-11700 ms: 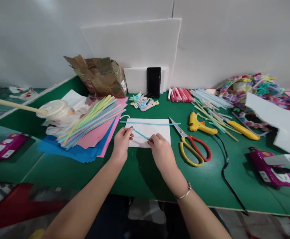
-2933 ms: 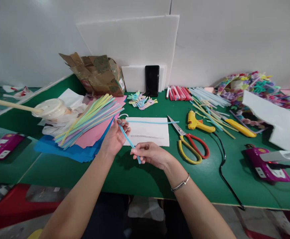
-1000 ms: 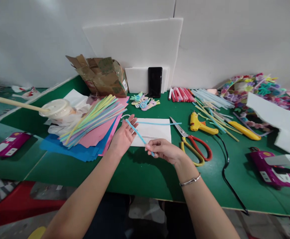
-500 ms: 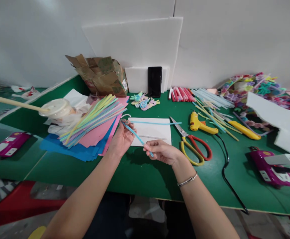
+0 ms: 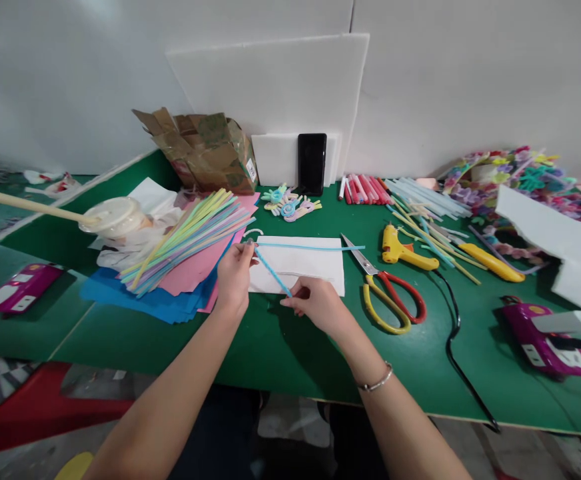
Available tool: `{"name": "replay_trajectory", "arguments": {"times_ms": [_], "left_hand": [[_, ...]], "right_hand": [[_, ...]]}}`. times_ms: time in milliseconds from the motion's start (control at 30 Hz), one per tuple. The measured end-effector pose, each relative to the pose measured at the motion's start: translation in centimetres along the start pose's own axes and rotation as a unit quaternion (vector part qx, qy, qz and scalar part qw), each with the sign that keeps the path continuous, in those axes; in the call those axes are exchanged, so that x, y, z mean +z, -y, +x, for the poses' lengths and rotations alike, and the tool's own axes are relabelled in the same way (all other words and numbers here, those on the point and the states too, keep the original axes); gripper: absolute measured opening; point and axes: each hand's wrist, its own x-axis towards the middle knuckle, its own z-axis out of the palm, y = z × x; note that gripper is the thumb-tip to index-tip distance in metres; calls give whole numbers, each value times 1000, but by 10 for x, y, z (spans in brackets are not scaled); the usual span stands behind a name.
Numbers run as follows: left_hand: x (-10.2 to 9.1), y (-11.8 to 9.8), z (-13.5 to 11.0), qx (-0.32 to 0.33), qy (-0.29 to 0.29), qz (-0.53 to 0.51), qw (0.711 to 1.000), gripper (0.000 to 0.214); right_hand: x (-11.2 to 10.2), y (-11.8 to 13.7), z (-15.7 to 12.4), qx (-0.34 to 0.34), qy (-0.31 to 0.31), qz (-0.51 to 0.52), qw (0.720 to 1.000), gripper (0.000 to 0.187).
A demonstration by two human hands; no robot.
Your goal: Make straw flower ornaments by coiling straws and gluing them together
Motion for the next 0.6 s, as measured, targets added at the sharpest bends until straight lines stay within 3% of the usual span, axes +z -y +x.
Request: {"name": "replay_trajectory", "arguments": {"times_ms": [67,167,233,300,367,467,533,600], "left_hand": [[0,0,-3,9,-29,27,999,23],[1,0,-8,9,-97,55,994,21],[1,1,-10,-5,-133,60,989,19],[1,0,-11,-19,-149,49,987,18],[0,0,-10,-32,-154,28,987,17],[1,-1,-8,-45,-138,-7,989,19],[1,-2,-7,-54,-106,-53,992,19],[3,-4,-5,-76,-46,-127,988,19]], "right_hand": [[7,-2,-1,-48,-92,-135,985,20],[19,-3,-7,-133,-200,-326,914,15],[27,-4,-11,-165,-225,-398,874,15],[33,-5,-14,-183,-230,-419,859,17],[35,-6,-13,-187,-223,-397,870,18],[30,-8,-7,-175,-210,-278,921,19],[22,-9,-2,-138,-186,-142,963,22],[11,-8,2,-57,-113,-11,992,22]]}}
